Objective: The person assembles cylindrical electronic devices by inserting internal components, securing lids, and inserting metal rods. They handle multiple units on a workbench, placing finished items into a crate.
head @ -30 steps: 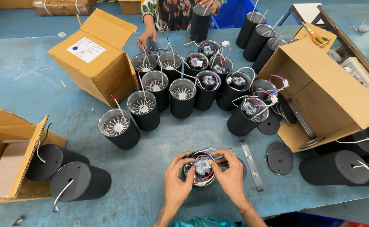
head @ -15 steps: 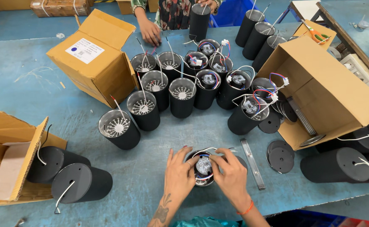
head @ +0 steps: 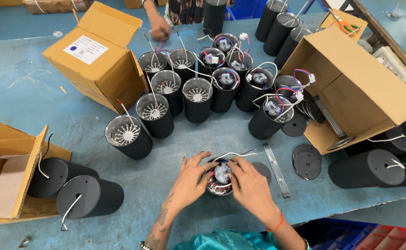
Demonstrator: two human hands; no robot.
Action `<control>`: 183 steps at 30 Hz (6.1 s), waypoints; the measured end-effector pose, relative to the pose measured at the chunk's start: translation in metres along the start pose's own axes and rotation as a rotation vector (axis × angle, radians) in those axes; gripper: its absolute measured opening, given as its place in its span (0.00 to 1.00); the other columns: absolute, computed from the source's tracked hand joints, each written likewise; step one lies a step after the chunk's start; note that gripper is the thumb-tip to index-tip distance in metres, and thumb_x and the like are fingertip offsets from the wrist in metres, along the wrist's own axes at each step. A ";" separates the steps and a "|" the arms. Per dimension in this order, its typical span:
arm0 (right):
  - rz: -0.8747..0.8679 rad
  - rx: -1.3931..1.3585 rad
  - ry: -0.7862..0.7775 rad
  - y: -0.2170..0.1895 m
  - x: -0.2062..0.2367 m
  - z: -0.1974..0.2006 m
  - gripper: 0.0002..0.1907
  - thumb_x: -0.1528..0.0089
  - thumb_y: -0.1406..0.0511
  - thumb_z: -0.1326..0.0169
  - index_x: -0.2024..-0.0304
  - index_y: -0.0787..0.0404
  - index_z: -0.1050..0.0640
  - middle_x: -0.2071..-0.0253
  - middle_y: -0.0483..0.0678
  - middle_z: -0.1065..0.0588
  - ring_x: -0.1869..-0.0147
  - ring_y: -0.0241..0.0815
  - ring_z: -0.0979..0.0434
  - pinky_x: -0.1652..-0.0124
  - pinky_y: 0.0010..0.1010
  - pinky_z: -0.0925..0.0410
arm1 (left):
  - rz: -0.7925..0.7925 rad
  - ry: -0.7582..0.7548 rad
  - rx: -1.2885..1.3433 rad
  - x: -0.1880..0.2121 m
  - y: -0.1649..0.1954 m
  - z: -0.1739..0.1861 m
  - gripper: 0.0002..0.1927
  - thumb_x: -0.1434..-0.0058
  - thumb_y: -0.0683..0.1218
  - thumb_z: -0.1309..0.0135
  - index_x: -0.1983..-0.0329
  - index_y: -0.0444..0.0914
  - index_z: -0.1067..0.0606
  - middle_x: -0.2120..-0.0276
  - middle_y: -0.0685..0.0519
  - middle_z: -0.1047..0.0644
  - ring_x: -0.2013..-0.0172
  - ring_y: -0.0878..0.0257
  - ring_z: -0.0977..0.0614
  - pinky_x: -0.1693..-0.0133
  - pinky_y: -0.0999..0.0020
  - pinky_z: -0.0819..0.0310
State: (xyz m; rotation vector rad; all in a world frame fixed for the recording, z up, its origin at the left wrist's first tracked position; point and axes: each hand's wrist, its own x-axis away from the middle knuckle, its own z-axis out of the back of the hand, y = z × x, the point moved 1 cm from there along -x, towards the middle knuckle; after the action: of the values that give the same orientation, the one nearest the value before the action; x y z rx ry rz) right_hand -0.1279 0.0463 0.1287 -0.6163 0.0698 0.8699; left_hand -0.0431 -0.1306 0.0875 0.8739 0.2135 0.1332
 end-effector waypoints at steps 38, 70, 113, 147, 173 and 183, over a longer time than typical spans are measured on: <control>-0.330 -1.223 -0.137 0.083 -0.037 -0.058 0.24 0.35 0.67 0.43 0.36 0.64 0.27 0.48 0.51 0.22 0.51 0.34 0.22 0.51 0.27 0.26 | -0.049 0.123 0.146 0.009 0.008 -0.013 0.31 0.51 0.49 0.31 0.44 0.40 0.24 0.37 0.44 0.28 0.38 0.46 0.28 0.39 0.52 0.33; -0.386 -0.498 0.222 0.137 0.023 0.013 0.16 0.41 0.62 0.36 0.51 0.60 0.19 0.54 0.50 0.20 0.51 0.41 0.20 0.53 0.32 0.27 | -0.330 -0.117 0.082 -0.044 0.044 -0.044 0.16 0.39 0.40 0.46 0.48 0.40 0.18 0.63 0.51 0.21 0.58 0.52 0.22 0.52 0.59 0.29; -0.112 -0.920 -0.253 0.078 -0.014 0.039 0.34 0.37 0.60 0.44 0.29 0.61 0.31 0.39 0.52 0.31 0.39 0.46 0.24 0.40 0.37 0.32 | -0.123 0.032 0.413 -0.055 0.035 -0.041 0.07 0.42 0.39 0.43 0.62 0.35 0.18 0.66 0.49 0.16 0.66 0.58 0.15 0.62 0.65 0.23; 0.073 -0.475 -0.006 0.040 -0.020 0.043 0.37 0.49 0.58 0.31 0.39 0.64 0.25 0.37 0.55 0.25 0.36 0.54 0.22 0.41 0.39 0.29 | -0.209 0.130 0.689 -0.055 0.009 -0.052 0.14 0.42 0.35 0.49 0.51 0.32 0.28 0.62 0.50 0.19 0.60 0.65 0.17 0.54 0.69 0.23; 0.111 -0.401 -0.138 0.005 -0.004 0.026 0.65 0.54 0.57 0.26 0.25 0.60 0.52 0.40 0.60 0.26 0.40 0.62 0.23 0.44 0.44 0.30 | -0.295 0.279 0.236 -0.011 0.037 -0.011 0.07 0.49 0.39 0.35 0.66 0.39 0.18 0.42 0.48 0.23 0.31 0.44 0.32 0.35 0.44 0.38; 0.044 -0.346 -0.193 -0.004 -0.011 0.016 0.61 0.55 0.57 0.28 0.25 0.59 0.46 0.42 0.57 0.26 0.41 0.58 0.24 0.46 0.42 0.30 | -0.312 0.340 0.370 0.013 0.026 -0.009 0.08 0.49 0.37 0.36 0.66 0.39 0.16 0.44 0.49 0.21 0.32 0.45 0.29 0.35 0.51 0.34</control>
State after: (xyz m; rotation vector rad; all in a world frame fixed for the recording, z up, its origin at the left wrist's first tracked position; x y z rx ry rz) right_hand -0.1349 0.0448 0.1471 -0.8521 -0.2476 0.9896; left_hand -0.0339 -0.1042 0.1004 1.1712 0.7050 -0.0534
